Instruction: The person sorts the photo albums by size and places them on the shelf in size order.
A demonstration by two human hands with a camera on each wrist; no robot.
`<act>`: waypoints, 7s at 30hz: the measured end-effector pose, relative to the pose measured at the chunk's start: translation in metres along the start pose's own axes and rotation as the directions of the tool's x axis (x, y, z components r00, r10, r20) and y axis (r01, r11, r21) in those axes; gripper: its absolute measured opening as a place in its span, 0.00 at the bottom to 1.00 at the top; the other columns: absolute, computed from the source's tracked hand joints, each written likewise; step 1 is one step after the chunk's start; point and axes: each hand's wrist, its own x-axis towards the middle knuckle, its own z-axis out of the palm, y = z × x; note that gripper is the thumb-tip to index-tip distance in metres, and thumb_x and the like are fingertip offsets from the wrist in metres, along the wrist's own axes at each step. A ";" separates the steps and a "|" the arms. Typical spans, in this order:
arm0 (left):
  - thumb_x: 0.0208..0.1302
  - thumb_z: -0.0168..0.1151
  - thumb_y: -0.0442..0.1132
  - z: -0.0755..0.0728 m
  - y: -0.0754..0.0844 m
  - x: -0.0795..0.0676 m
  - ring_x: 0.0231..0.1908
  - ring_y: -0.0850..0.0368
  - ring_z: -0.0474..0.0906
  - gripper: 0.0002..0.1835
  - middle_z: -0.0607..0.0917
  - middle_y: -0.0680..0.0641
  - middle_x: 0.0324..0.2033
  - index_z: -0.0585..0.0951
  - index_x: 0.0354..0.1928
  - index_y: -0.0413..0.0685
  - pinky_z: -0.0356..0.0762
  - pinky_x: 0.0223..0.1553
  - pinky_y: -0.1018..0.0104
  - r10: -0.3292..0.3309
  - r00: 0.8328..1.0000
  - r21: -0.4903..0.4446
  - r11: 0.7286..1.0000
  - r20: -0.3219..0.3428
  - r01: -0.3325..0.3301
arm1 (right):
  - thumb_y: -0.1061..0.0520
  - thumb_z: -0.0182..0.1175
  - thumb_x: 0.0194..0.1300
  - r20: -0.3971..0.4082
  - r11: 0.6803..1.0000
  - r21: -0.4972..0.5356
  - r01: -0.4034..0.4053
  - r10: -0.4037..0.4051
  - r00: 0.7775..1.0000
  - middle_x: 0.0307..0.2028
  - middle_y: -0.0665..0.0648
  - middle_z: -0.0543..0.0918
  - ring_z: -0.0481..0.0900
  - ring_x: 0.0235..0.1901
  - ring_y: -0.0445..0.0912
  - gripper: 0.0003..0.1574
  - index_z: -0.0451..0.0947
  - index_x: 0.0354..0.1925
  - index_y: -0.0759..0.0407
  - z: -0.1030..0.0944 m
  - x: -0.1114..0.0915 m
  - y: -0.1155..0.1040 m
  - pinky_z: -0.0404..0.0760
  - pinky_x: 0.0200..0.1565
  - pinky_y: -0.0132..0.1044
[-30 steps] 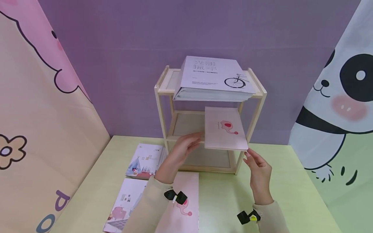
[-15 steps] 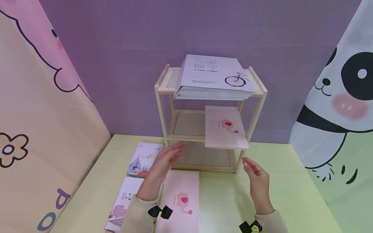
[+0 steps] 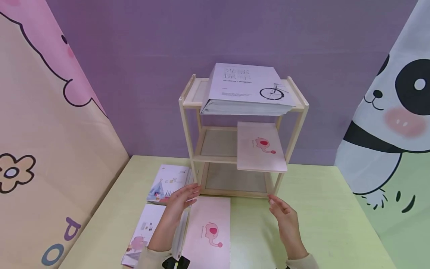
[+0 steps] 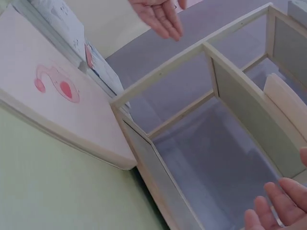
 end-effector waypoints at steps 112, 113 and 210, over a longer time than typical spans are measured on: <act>0.69 0.49 0.43 -0.019 -0.085 -0.051 0.36 0.56 0.75 0.24 0.81 0.39 0.42 0.71 0.56 0.27 0.75 0.33 0.64 -0.247 0.961 0.344 0.898 -0.126 0.275 | 0.63 0.57 0.64 0.468 0.925 0.046 -0.378 0.315 0.826 0.60 0.71 0.71 0.77 0.45 0.43 0.37 0.56 0.65 0.78 0.056 -0.052 0.097 0.83 0.40 0.41; 0.69 0.48 0.44 -0.019 -0.085 -0.051 0.34 0.57 0.75 0.25 0.82 0.40 0.40 0.71 0.56 0.27 0.74 0.32 0.64 -0.262 0.957 0.330 0.898 -0.128 0.290 | 0.64 0.57 0.63 0.464 0.926 0.049 -0.375 0.312 0.829 0.60 0.71 0.71 0.77 0.45 0.43 0.37 0.56 0.64 0.78 0.056 -0.053 0.097 0.83 0.39 0.41; 0.66 0.55 0.35 -0.020 -0.101 -0.051 0.29 0.64 0.81 0.23 0.85 0.53 0.30 0.69 0.56 0.20 0.82 0.31 0.69 -0.358 0.931 -0.056 0.930 0.072 0.362 | 0.60 0.61 0.61 0.455 0.886 0.184 -0.426 0.307 0.836 0.50 0.59 0.83 0.84 0.41 0.48 0.42 0.56 0.68 0.69 0.039 -0.053 0.083 0.83 0.41 0.45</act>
